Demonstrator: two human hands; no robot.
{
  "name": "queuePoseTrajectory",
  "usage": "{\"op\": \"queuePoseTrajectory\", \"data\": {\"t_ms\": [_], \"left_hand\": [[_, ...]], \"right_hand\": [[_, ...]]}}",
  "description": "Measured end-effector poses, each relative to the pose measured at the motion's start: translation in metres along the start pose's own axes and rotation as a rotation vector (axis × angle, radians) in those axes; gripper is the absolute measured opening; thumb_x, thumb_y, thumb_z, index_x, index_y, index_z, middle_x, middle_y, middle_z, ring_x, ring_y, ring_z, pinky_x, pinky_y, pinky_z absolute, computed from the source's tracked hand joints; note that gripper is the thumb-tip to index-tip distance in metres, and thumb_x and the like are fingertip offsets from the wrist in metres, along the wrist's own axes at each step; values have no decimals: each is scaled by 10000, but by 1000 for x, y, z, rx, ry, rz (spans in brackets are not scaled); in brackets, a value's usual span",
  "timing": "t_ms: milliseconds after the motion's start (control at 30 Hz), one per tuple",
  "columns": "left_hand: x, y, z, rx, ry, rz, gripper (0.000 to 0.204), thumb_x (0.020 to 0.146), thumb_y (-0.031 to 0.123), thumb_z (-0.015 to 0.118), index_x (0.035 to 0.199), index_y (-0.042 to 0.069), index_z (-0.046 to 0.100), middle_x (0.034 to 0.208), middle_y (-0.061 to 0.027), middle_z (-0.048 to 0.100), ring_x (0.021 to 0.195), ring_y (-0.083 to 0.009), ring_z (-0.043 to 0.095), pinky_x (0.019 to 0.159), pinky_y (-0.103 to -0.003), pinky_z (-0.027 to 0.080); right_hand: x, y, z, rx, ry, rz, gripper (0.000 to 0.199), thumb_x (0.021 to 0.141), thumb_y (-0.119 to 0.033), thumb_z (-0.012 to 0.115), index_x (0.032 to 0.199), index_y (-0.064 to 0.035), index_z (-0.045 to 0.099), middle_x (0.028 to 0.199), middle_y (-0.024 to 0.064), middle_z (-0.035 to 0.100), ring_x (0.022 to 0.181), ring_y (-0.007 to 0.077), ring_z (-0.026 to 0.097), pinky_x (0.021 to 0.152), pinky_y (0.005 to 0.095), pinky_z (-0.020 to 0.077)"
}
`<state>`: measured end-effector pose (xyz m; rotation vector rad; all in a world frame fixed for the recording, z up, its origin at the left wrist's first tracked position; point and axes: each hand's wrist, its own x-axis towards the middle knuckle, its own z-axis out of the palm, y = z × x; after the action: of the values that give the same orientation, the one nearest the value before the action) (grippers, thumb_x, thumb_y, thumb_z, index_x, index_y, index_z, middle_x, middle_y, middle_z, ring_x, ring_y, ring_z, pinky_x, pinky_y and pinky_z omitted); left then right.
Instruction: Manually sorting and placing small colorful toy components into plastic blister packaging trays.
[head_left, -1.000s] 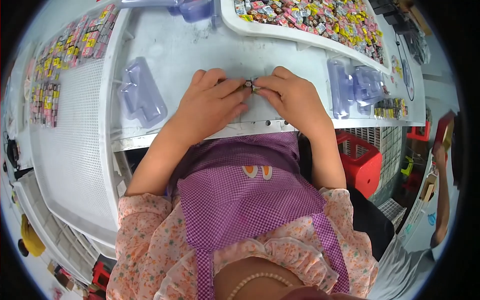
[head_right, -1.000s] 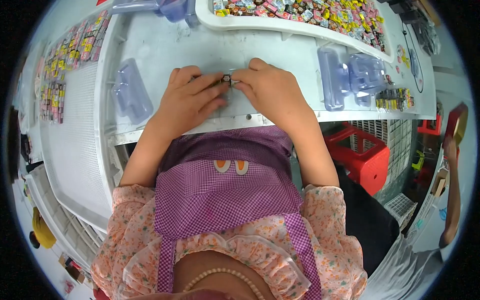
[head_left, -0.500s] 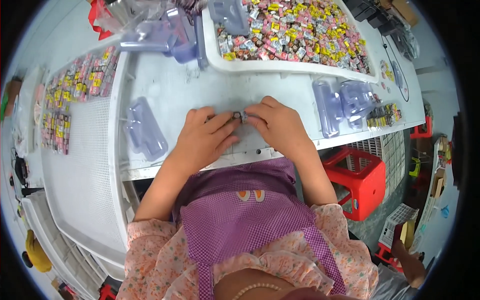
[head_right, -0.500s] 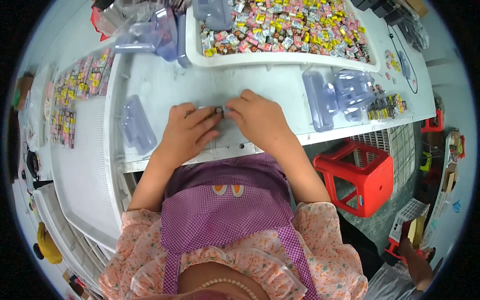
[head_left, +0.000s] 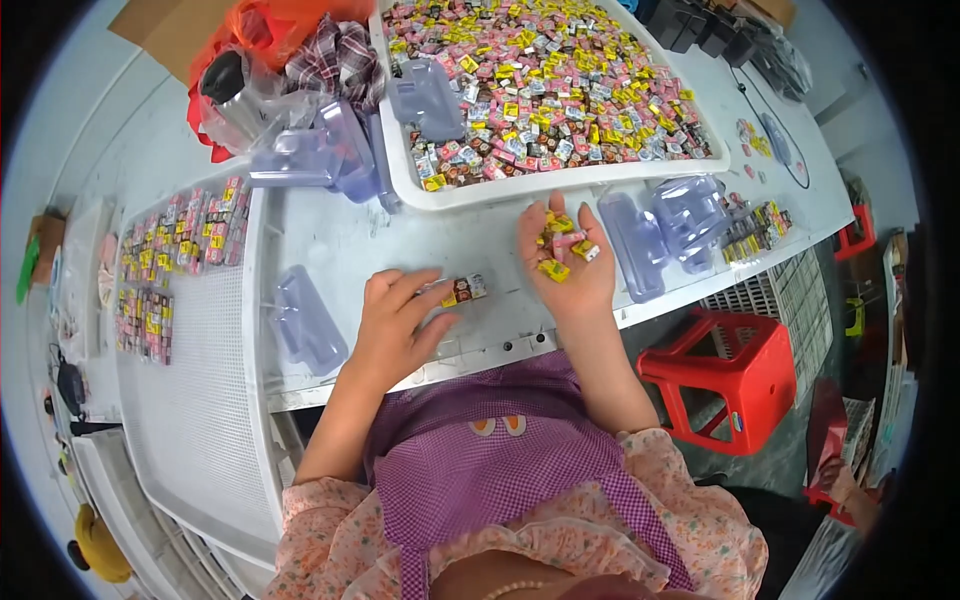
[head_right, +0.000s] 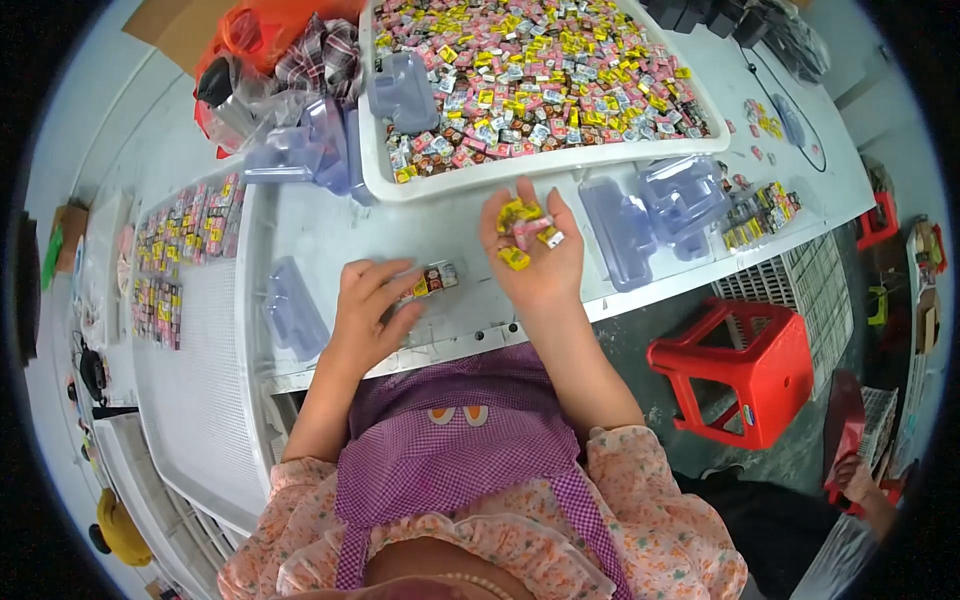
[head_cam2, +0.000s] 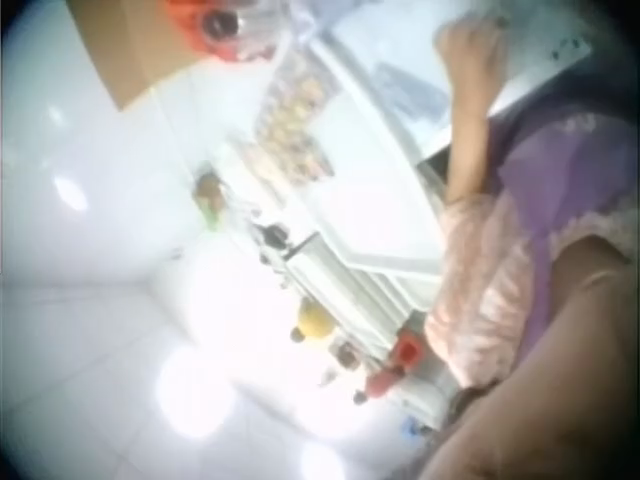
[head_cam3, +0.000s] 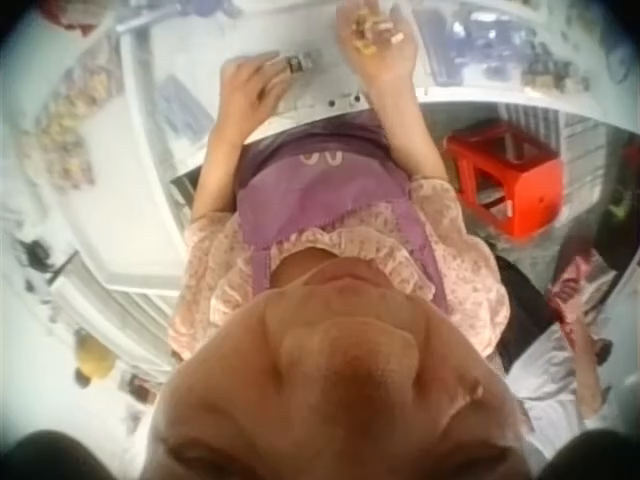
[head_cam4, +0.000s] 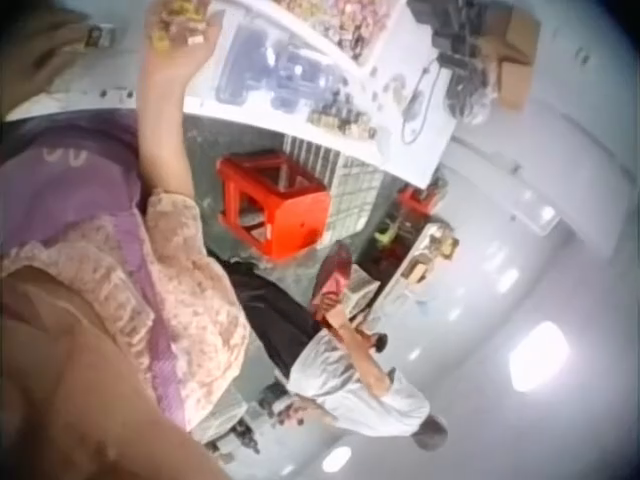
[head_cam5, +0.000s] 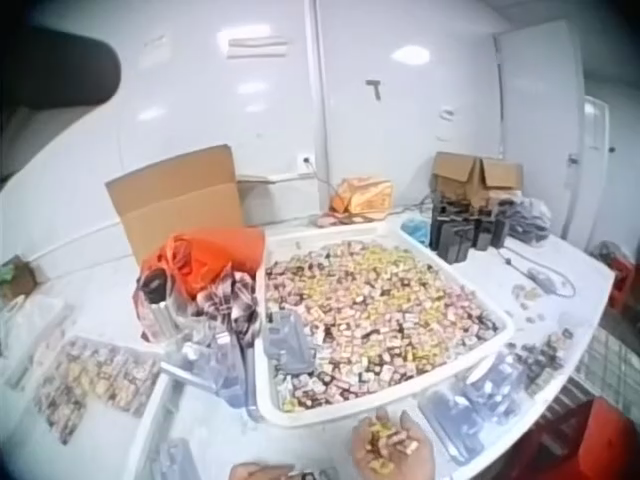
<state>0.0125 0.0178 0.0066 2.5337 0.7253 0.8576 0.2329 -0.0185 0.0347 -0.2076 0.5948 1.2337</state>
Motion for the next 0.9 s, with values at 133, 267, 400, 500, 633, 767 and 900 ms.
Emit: {"op": "queuePoseTrajectory", "data": {"t_ms": [133, 267, 400, 500, 633, 767, 900], "left_hand": [[1, 0, -1, -1, 42, -9, 389, 693, 136, 775, 1067, 91, 675, 1129, -46, 613, 963, -258, 484, 863, -360, 411], [0, -2, 0, 5, 59, -14, 392, 699, 132, 772, 1077, 91, 677, 1131, -52, 615, 962, -260, 484, 864, -359, 413], [0, -2, 0, -23, 69, -36, 372, 702, 122, 755, 1063, 72, 684, 1135, -77, 620, 945, -274, 484, 868, -372, 409], [-1, -2, -2, -41, 82, -35, 363, 728, 75, 710, 1089, 67, 670, 1135, -81, 620, 967, -277, 489, 877, -369, 408], [-2, -7, -3, -124, 147, -101, 409, 743, -68, 621, 1131, 57, 645, 1160, -86, 604, 987, -278, 493, 894, -341, 413], [-4, -12, 0, -141, 198, -170, 461, 782, -145, 496, 1193, 38, 601, 1201, -110, 594, 1092, -257, 527, 940, -316, 410], [-7, -15, 5, -411, 313, -390, 383, 831, -105, 569, 1193, 17, 598, 1205, -108, 589, 1051, -198, 558, 866, -284, 471]], "right_hand": [[13, -17, -19, -181, -241, 252, 255, 963, -211, 506, 1111, -18, 585, 924, 133, 573, 732, 183, 540, 443, 237, 428], [3, -13, -24, -384, -249, 145, 265, 976, -246, 504, 1138, -48, 575, 883, 94, 586, 684, 153, 532, 356, 206, 322], [1, -15, -26, -593, -368, 56, 333, 999, -328, 448, 1171, -65, 557, 869, 85, 594, 639, 160, 528, 369, 199, 314], [-6, -9, -13, -640, -321, 4, 384, 1010, -368, 405, 1182, -56, 547, 889, 103, 607, 620, 161, 533, 368, 199, 317], [-5, -11, -15, -736, -231, -12, 413, 1010, -390, 395, 1166, -38, 543, 939, 132, 621, 652, 165, 552, 368, 203, 335], [-6, -10, -17, -716, -245, 3, 401, 1004, -394, 416, 1144, -41, 544, 957, 137, 619, 684, 160, 556, 369, 205, 343], [-7, -11, -14, -660, -198, -18, 411, 976, -438, 460, 1136, -68, 546, 890, 79, 595, 675, 145, 537, 371, 199, 332]]}}
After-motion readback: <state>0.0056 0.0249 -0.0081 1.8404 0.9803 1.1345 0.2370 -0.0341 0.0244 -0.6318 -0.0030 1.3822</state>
